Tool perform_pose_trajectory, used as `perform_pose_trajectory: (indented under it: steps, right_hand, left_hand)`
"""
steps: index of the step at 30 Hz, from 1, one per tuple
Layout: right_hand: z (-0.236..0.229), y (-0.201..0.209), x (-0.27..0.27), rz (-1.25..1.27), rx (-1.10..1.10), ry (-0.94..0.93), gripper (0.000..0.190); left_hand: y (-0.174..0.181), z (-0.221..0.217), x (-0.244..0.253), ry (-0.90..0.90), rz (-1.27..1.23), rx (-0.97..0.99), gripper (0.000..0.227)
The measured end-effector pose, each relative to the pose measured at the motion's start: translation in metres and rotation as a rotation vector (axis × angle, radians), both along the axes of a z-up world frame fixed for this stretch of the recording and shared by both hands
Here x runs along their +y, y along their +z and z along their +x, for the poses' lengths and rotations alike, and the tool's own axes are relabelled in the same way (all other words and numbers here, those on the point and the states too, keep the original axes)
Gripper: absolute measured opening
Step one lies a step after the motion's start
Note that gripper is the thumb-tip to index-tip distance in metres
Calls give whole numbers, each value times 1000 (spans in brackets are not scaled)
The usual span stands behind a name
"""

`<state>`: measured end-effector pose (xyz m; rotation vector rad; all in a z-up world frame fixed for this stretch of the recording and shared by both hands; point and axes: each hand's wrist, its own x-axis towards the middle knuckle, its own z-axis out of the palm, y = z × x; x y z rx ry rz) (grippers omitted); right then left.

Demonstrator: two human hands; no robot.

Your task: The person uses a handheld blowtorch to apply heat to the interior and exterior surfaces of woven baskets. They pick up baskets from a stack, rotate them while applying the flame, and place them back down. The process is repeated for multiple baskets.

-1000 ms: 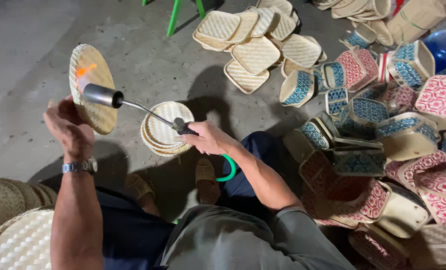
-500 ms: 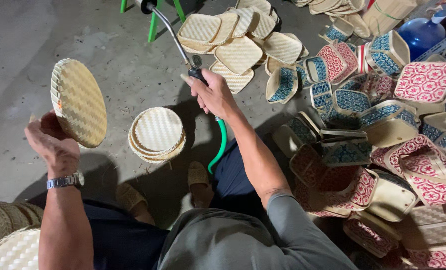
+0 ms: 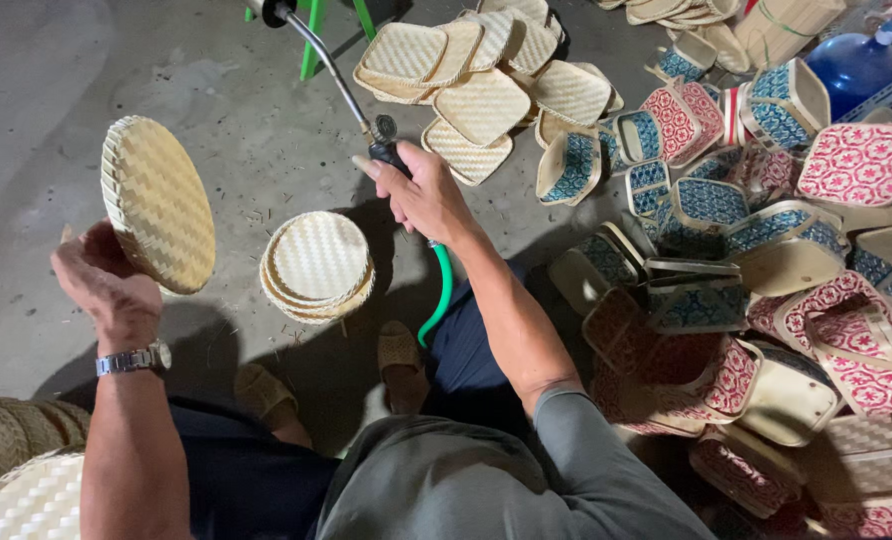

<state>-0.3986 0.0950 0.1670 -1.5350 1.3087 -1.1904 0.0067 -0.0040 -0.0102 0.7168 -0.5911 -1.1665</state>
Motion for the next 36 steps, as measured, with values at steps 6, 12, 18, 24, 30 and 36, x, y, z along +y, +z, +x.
perform_pose_trajectory:
  steps: [6, 12, 18, 24, 30, 36]
  right_hand:
    - [6, -6, 0, -11, 7, -1, 31]
    - [8, -9, -3, -10, 28, -9, 29]
    - [10, -9, -2, -13, 17, -5, 27]
    - [11, -11, -1, 19, 7, -5, 26]
    - [8, -13, 0, 33, -31, 11, 22]
    - [10, -15, 2, 14, -25, 10, 26]
  left_hand:
    - [1, -1, 3, -33, -30, 10, 47]
    - [-4, 2, -2, -34, -49, 74, 45]
    - [-2, 2, -1, -70, -80, 73, 46]
    - [-5, 2, 1, -37, -82, 7, 45]
    - [-9, 3, -3, -22, -37, 125, 38]
    - [3, -1, -8, -10, 35, 191, 36]
